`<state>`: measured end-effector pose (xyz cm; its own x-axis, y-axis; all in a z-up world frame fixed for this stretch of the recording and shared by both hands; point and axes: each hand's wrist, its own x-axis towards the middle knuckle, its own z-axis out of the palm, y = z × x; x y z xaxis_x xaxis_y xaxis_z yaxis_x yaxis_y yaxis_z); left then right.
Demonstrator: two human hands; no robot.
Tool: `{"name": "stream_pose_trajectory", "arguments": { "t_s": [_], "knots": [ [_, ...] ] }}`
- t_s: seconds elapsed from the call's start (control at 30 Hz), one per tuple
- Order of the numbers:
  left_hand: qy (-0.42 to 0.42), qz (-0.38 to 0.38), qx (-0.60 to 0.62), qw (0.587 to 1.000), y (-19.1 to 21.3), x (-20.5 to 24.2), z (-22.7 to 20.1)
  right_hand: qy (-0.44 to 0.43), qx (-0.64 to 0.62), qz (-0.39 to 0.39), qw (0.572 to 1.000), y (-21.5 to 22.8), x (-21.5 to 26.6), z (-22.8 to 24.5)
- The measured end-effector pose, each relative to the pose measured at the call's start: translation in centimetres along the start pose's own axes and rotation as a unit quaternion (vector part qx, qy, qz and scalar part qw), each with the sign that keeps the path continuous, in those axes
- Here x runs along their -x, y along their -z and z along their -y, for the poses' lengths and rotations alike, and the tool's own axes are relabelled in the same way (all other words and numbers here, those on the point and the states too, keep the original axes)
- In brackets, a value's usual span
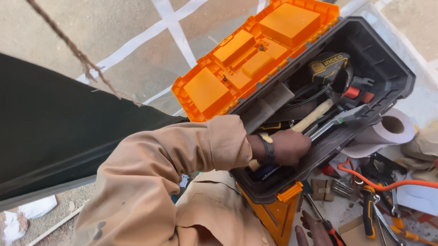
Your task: Organizing and searching through a toolbox and workbench for specific tools
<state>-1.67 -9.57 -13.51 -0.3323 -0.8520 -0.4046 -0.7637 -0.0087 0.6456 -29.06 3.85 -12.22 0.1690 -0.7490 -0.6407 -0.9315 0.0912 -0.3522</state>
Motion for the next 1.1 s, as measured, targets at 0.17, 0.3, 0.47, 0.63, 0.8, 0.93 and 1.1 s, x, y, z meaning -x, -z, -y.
{"name": "stream_pose_trajectory", "arguments": {
  "t_s": [0.17, 0.3, 0.47, 0.63, 0.8, 0.93, 1.1],
  "knots": [
    [0.007, 0.007, -0.022, 1.000, 0.5, -1.1, 2.4, 0.067, 0.024, -0.022, 0.997, -0.8, -0.2, 0.8],
    [-0.005, 0.019, -0.041, 0.999, 0.0, -1.4, 2.0, 0.149, 0.029, -0.109, 0.982, -2.7, -0.8, -0.8],
    [-0.034, -0.005, -0.044, 0.998, -2.7, -3.7, 2.5, 0.166, -0.009, -0.123, 0.978, -0.8, 0.0, 1.6],
    [-0.059, 0.012, -0.005, 0.998, -2.9, -3.5, 3.1, 0.175, 0.015, -0.264, 0.949, 8.2, 0.2, 9.0],
    [0.067, -0.095, 0.056, 0.992, 3.7, 1.4, -1.5, 0.469, 0.161, -0.349, 0.795, 13.0, -4.3, 16.7],
    [-0.017, -0.193, 0.096, 0.976, 5.1, 3.9, -1.5, 0.381, 0.067, -0.322, 0.864, 12.7, -7.4, 19.2],
    [-0.159, -0.286, 0.064, 0.943, 5.5, 2.2, -2.5, 0.502, -0.265, -0.308, 0.763, 16.2, -12.9, 20.1]
  ]
}}
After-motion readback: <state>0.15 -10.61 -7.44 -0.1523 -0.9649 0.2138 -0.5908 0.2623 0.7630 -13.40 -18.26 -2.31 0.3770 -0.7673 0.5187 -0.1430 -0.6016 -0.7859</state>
